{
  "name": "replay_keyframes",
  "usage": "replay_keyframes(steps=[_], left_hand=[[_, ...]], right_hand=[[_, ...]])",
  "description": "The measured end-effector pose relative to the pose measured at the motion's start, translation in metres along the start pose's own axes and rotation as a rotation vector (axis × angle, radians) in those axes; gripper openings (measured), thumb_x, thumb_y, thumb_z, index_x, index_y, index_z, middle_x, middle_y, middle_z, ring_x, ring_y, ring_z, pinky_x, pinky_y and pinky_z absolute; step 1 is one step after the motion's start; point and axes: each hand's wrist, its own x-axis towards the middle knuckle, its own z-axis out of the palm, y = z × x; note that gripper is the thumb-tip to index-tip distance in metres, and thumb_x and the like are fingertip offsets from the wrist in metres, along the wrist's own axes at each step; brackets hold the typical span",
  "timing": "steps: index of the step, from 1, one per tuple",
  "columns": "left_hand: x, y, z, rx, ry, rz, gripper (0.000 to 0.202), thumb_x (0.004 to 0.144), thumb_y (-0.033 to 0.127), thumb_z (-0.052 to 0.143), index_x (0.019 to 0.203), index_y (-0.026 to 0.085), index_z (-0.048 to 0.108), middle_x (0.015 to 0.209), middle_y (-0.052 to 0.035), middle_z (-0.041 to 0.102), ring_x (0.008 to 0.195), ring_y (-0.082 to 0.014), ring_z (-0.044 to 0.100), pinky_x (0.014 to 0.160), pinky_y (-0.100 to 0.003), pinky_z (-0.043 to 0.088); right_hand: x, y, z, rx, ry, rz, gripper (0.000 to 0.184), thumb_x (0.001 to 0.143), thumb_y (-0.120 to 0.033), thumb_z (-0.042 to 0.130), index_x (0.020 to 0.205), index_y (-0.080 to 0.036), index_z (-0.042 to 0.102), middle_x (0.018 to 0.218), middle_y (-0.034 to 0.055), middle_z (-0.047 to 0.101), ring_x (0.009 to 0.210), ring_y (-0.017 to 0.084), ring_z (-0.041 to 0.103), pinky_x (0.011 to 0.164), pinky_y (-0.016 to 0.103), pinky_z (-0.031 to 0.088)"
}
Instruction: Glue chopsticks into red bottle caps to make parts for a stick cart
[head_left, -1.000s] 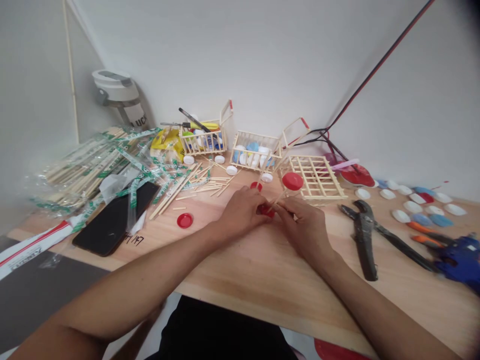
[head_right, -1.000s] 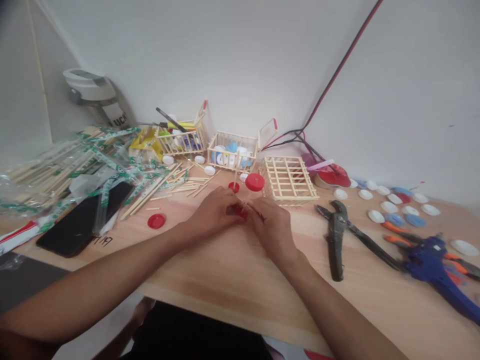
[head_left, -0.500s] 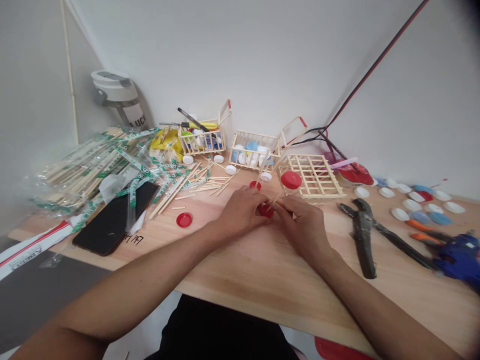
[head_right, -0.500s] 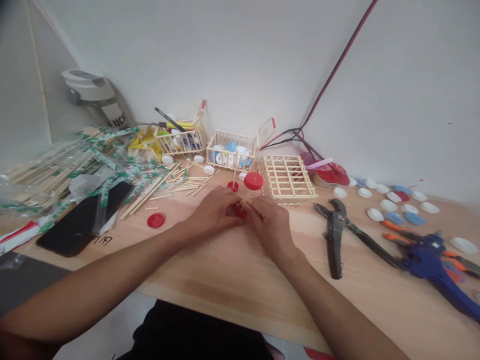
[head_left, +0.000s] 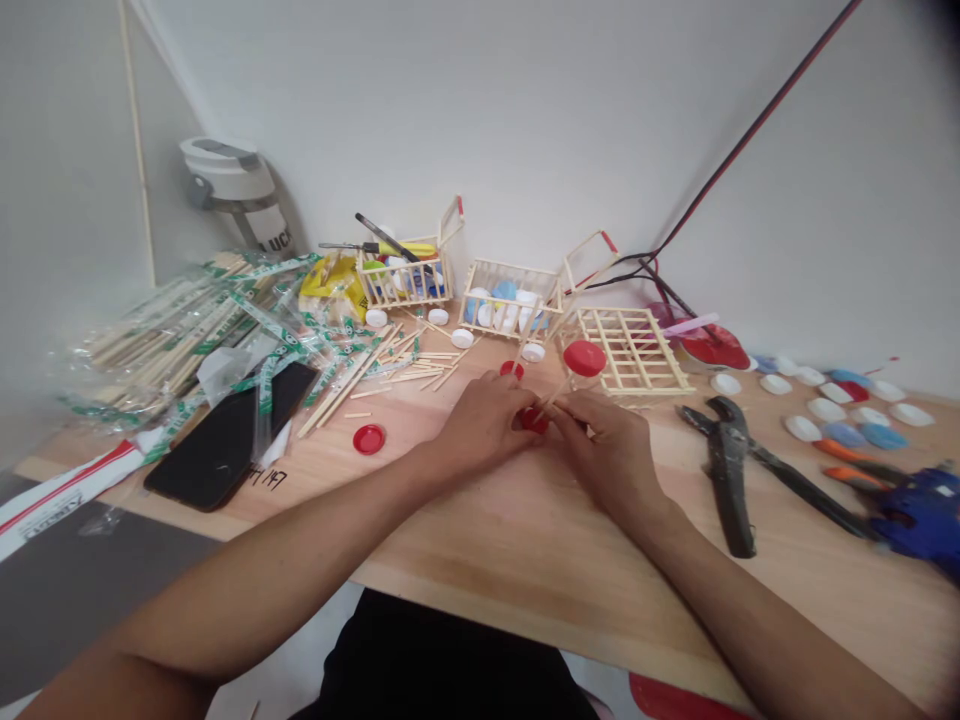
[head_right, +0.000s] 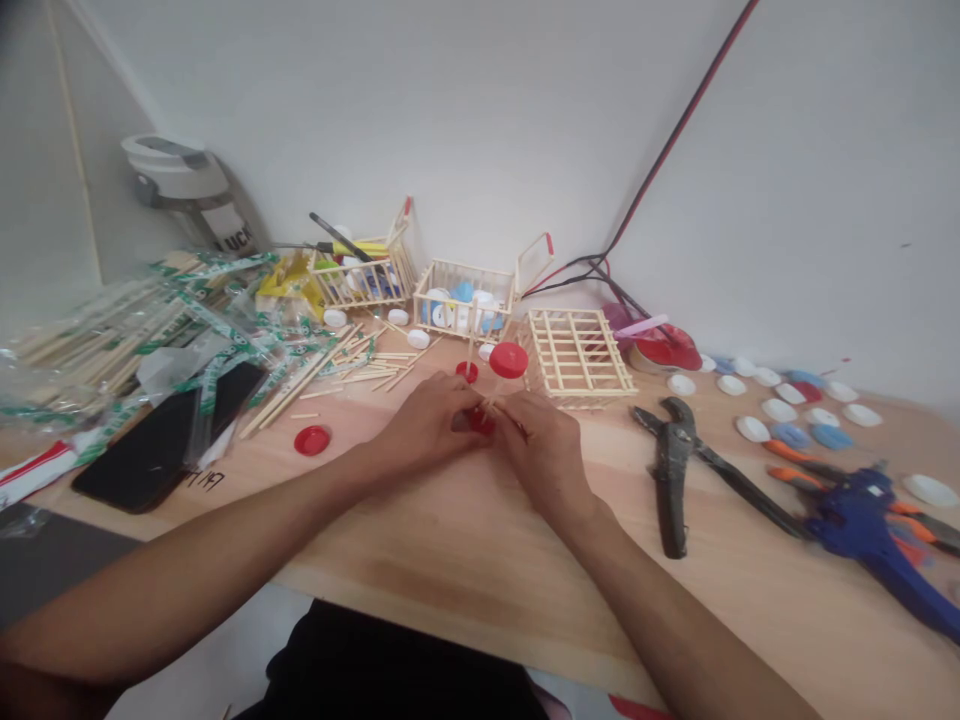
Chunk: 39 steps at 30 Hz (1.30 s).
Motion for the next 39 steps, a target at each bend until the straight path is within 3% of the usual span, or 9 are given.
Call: replay_keyframes(steps=[39], left_hand=[[-0.0005, 0.0005, 0.0004, -0.004, 0.023, -0.006, 0.020, 0.078, 0.036, 0.070, 0.074, 0.018, 0.061, 0.082, -0.0030, 0.058, 0.084, -0.0199, 0.053, 0.073, -0.031, 0.039]], right_hand=[[0.0002, -0.0007, 0.0003, -0.013, 0.006, 0.003, 0.023, 0.092, -0.022, 0.053, 0.070, -0.021, 0.058, 0.068, 0.0000, 0.060, 0.066, 0.014, 0.054, 0.061, 0.028, 0.039]])
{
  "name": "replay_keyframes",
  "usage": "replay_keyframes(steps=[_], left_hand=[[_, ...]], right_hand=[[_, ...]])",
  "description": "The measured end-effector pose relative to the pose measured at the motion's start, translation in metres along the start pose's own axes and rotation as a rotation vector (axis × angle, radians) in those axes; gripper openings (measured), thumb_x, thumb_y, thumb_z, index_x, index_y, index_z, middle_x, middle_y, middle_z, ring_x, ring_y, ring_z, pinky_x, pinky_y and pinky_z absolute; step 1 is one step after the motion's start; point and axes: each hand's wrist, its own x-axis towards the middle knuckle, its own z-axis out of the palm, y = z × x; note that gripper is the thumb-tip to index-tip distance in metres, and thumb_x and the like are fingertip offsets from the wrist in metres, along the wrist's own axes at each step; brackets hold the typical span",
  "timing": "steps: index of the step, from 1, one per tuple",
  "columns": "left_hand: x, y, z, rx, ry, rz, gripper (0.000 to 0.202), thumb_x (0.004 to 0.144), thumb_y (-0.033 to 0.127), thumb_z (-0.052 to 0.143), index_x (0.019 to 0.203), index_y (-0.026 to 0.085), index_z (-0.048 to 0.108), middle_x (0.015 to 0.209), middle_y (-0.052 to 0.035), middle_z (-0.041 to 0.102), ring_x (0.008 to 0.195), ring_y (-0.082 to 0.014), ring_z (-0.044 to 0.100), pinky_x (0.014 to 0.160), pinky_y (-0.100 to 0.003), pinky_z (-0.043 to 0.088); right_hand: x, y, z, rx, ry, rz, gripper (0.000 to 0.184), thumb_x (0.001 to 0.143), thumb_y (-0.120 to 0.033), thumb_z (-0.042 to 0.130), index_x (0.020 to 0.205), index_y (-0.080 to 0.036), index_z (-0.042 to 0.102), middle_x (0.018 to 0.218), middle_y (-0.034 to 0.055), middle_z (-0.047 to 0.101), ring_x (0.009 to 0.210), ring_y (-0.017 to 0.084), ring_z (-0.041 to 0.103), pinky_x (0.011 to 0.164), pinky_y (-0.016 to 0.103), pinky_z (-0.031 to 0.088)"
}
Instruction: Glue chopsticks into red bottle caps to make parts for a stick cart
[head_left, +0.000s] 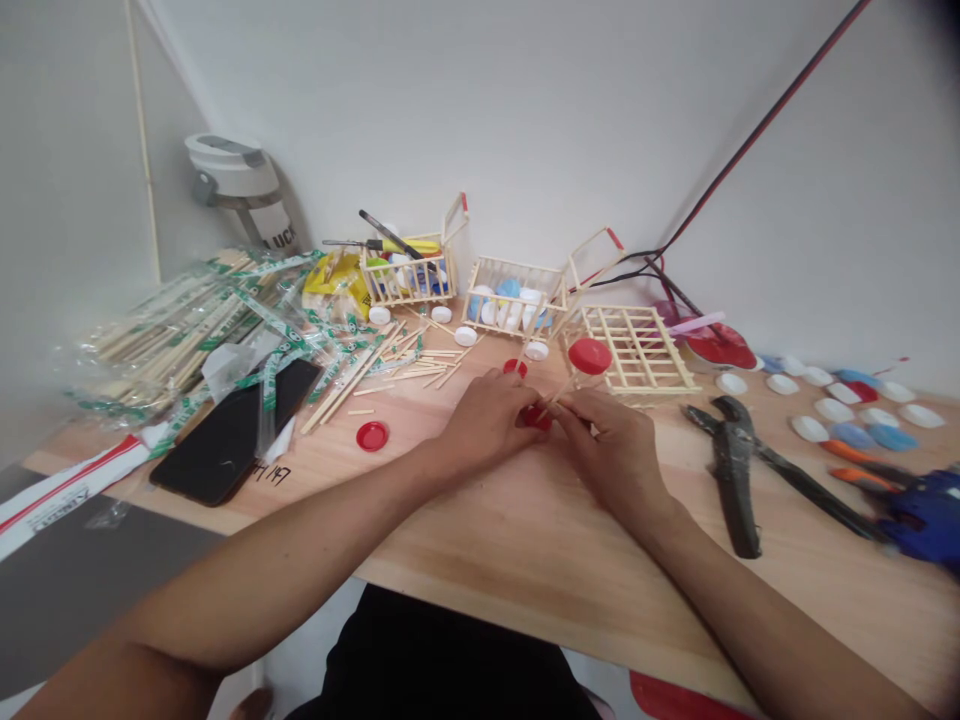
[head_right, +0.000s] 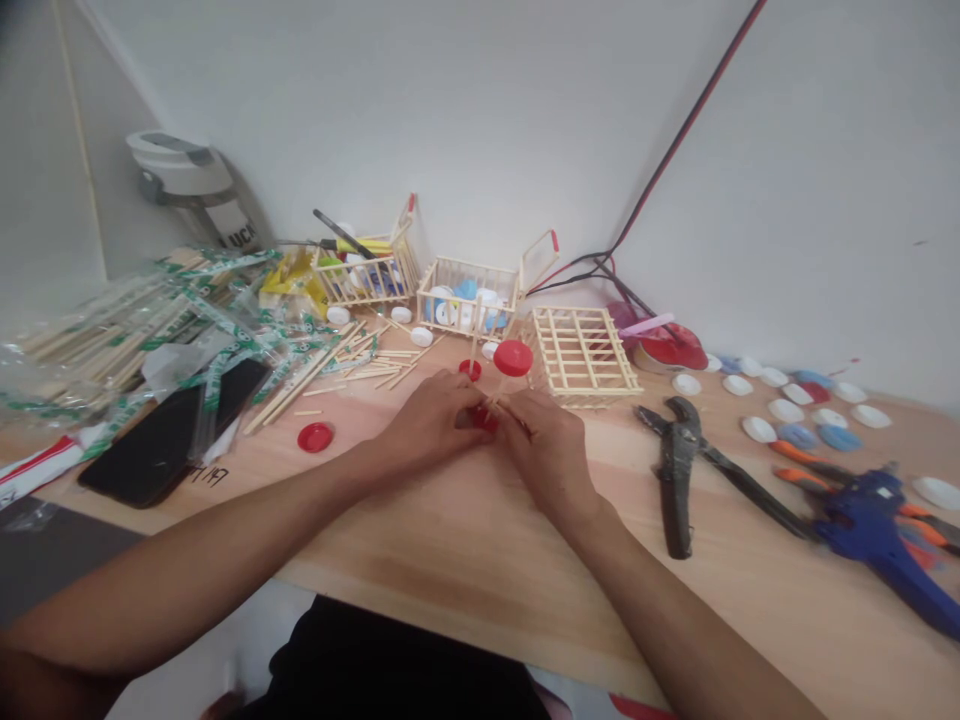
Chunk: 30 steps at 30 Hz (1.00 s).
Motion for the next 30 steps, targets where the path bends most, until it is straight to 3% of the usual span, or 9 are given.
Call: replay_keyframes(steps=[30], left_hand=[[0.0002, -0.0001, 0.0002, -0.003, 0.002, 0.004, 0.022, 0.079, 0.039, 0.068, 0.075, 0.018, 0.062, 0.082, -0.0036, 0.059, 0.083, -0.0198, 0.053, 0.073, -0.031, 0.039]], right_hand=[[-0.0007, 0.0011, 0.0009, 0.000, 0.008, -0.015, 0.020, 0.091, -0.022, 0.055, 0.072, -0.020, 0.061, 0.068, -0.0004, 0.062, 0.066, 0.013, 0.055, 0.061, 0.026, 0.040]])
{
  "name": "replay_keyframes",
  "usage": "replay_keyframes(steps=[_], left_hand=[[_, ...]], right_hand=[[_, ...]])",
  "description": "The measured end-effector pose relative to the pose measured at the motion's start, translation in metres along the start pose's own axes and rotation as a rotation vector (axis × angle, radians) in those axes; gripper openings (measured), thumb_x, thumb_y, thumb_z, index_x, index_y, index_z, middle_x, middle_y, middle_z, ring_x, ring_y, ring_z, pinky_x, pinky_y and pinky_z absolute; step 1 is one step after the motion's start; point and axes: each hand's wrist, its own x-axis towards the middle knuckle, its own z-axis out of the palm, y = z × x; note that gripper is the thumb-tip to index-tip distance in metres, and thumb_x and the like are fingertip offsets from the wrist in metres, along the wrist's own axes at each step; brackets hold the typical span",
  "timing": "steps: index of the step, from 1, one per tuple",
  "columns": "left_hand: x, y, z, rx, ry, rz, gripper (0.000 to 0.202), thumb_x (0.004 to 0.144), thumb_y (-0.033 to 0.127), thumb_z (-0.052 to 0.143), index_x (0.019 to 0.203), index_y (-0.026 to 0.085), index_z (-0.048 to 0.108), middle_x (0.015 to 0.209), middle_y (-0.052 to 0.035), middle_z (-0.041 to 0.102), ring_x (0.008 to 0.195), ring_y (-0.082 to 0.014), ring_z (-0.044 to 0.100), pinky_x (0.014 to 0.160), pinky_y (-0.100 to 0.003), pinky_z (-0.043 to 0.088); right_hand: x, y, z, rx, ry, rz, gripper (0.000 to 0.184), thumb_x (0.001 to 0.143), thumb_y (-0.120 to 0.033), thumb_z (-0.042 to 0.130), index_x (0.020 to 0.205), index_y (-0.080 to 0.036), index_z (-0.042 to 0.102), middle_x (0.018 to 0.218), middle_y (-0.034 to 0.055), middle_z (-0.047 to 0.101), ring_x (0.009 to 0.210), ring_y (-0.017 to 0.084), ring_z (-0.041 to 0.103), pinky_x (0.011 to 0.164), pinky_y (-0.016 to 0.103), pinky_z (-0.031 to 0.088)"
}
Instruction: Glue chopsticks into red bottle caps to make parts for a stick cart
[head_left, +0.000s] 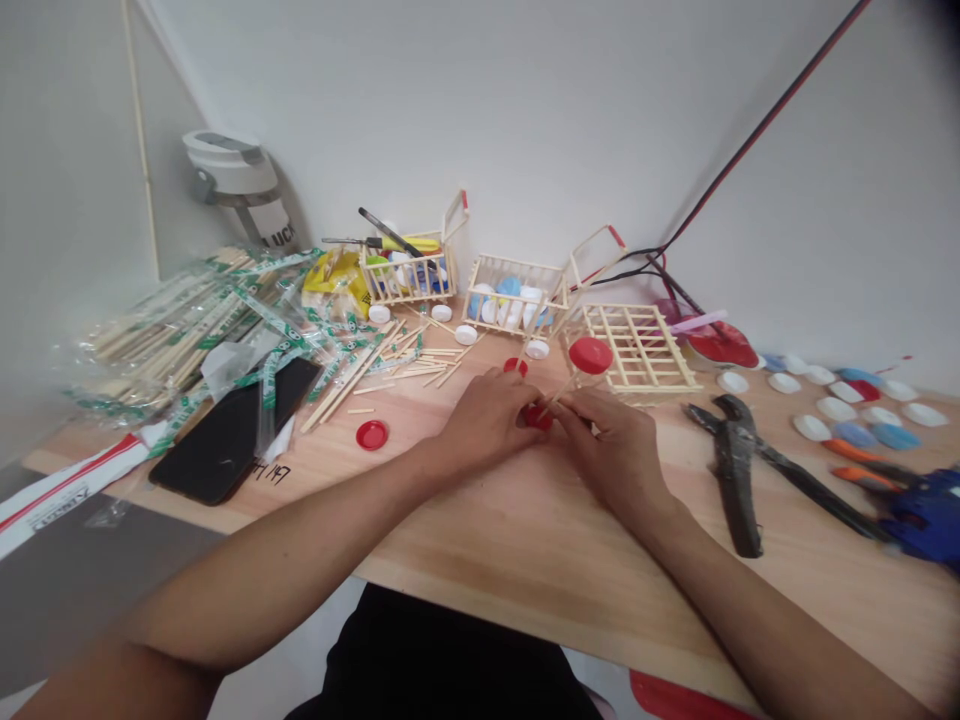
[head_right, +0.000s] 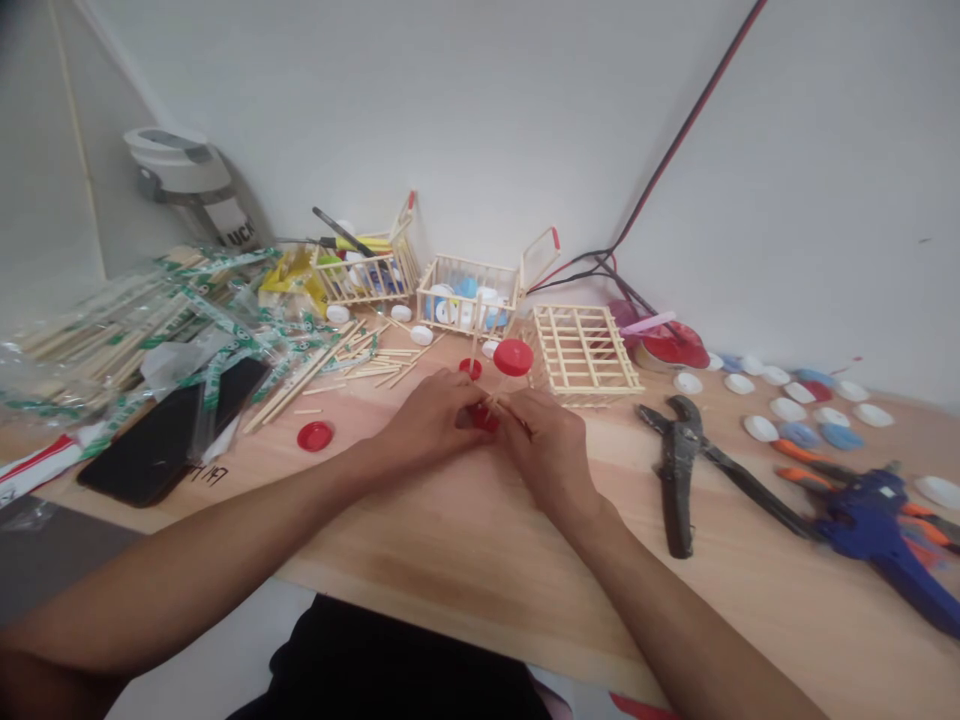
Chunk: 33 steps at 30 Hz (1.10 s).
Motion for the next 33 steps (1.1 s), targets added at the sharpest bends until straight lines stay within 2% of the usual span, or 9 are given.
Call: replay_keyframes(steps=[7, 15, 33], left_hand=[[0.0003, -0.0001, -0.0004, -0.002, -0.014, -0.006, 0.023, 0.079, 0.039, 0.068, 0.075, 0.018, 0.061, 0.083, -0.0036, 0.059, 0.083, -0.0200, 0.053, 0.074, -0.031, 0.039], [0.0004, -0.0008, 0.0008, -0.002, 0.008, 0.021, 0.023, 0.080, 0.038, 0.066, 0.073, 0.018, 0.060, 0.082, -0.0033, 0.059, 0.081, -0.0189, 0.052, 0.073, -0.031, 0.039], [-0.0001, -0.0003, -0.0009, -0.016, -0.007, 0.022, 0.024, 0.082, 0.040, 0.064, 0.074, 0.018, 0.060, 0.082, -0.0034, 0.058, 0.082, -0.0189, 0.053, 0.074, -0.031, 0.040]], right_hand=[[-0.0002, -0.0005, -0.0004, -0.004, 0.002, -0.002, 0.023, 0.092, -0.022, 0.054, 0.069, -0.020, 0.059, 0.065, -0.0009, 0.059, 0.063, 0.012, 0.053, 0.059, 0.026, 0.039], [-0.0009, 0.0012, 0.0002, -0.007, 0.008, -0.006, 0.019, 0.091, -0.022, 0.055, 0.074, -0.021, 0.062, 0.071, -0.0001, 0.065, 0.067, 0.013, 0.057, 0.061, 0.027, 0.042], [-0.0012, 0.0017, -0.0003, 0.000, 0.007, -0.001, 0.020, 0.091, -0.024, 0.054, 0.075, -0.021, 0.064, 0.073, 0.0011, 0.066, 0.068, 0.015, 0.059, 0.064, 0.028, 0.043]])
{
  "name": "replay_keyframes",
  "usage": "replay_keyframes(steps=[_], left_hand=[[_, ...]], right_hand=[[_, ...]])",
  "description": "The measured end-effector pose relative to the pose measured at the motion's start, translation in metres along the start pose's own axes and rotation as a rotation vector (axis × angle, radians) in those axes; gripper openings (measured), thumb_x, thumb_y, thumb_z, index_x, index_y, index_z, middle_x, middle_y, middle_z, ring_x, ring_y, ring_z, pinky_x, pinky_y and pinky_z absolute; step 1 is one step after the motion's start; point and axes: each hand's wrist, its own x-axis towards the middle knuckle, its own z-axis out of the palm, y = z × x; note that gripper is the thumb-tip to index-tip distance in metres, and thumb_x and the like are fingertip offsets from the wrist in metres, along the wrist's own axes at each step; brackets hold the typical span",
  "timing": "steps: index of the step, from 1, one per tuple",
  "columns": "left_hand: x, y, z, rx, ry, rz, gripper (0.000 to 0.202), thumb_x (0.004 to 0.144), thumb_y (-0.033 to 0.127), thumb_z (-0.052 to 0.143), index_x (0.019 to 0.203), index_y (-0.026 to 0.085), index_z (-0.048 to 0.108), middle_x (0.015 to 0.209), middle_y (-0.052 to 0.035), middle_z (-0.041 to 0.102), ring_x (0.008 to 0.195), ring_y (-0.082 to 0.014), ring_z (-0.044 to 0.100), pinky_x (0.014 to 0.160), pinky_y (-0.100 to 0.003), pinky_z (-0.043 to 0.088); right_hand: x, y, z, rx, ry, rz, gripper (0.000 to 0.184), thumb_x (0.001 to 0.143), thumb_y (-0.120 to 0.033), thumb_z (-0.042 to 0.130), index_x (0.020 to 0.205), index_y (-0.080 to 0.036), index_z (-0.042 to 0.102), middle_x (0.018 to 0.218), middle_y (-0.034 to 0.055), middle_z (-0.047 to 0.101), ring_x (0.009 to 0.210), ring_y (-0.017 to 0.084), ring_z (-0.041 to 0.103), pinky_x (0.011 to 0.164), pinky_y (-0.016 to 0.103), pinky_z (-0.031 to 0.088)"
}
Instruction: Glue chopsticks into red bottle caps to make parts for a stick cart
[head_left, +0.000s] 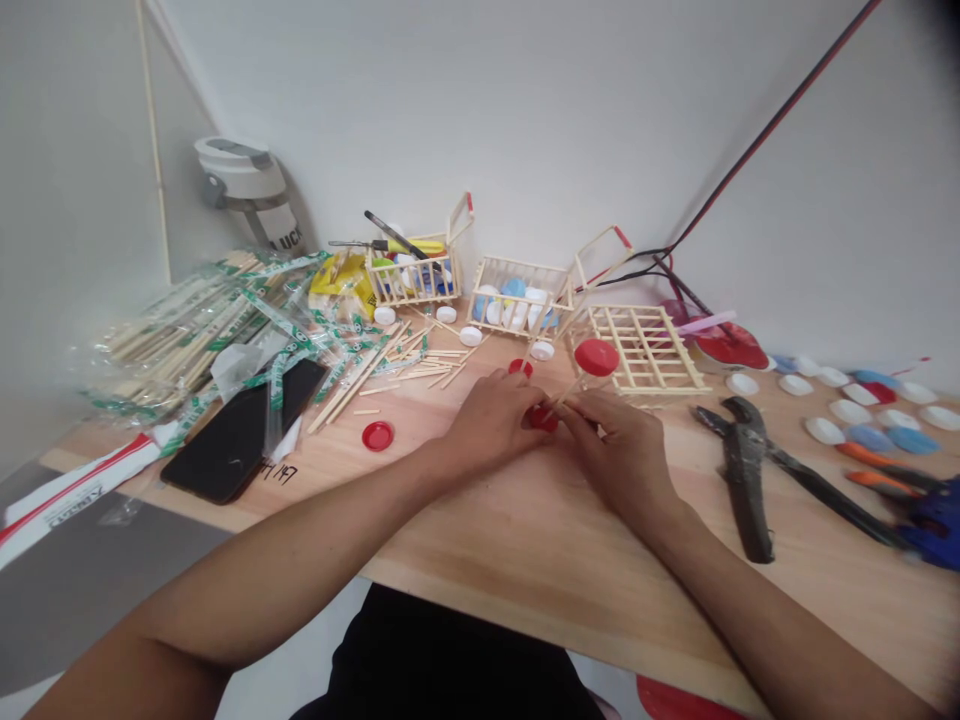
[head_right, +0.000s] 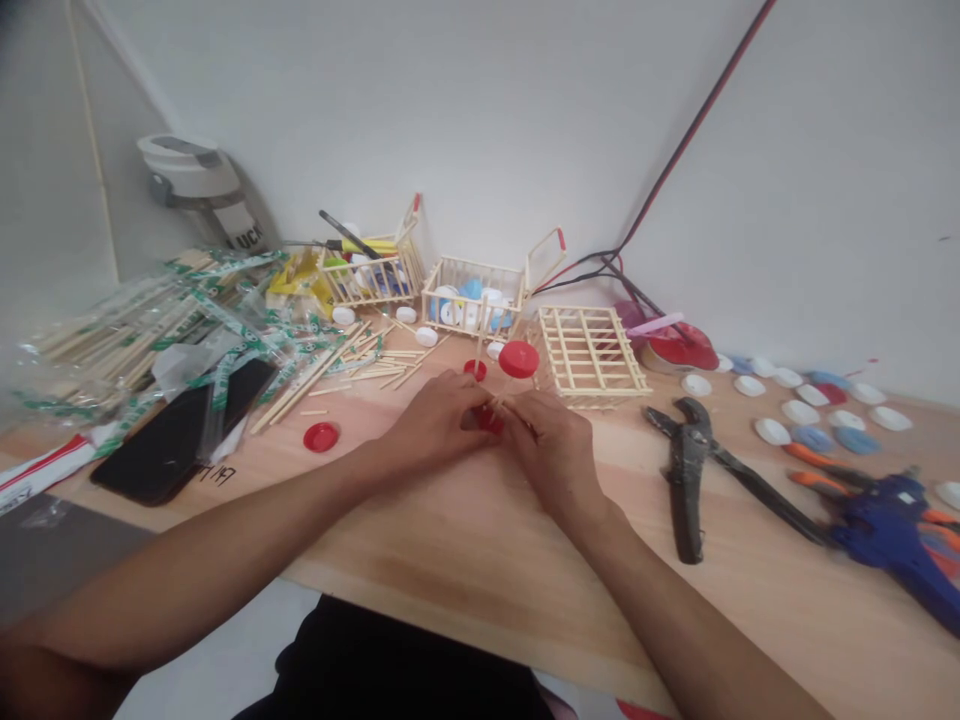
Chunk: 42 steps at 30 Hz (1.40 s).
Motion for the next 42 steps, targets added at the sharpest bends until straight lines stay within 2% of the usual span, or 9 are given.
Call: replay_keyframes(steps=[42], left_hand=[[0.0003, 0.0023, -0.0036, 0.025, -0.050, -0.028, 0.024, 0.080, 0.041, 0.064, 0.079, 0.017, 0.062, 0.086, -0.0049, 0.058, 0.085, -0.0202, 0.052, 0.077, -0.032, 0.040]], right_hand=[[0.0004, -0.0002, -0.0006, 0.012, -0.020, 0.017, 0.023, 0.092, -0.023, 0.052, 0.072, -0.021, 0.064, 0.072, 0.0009, 0.065, 0.067, 0.015, 0.058, 0.063, 0.028, 0.043]])
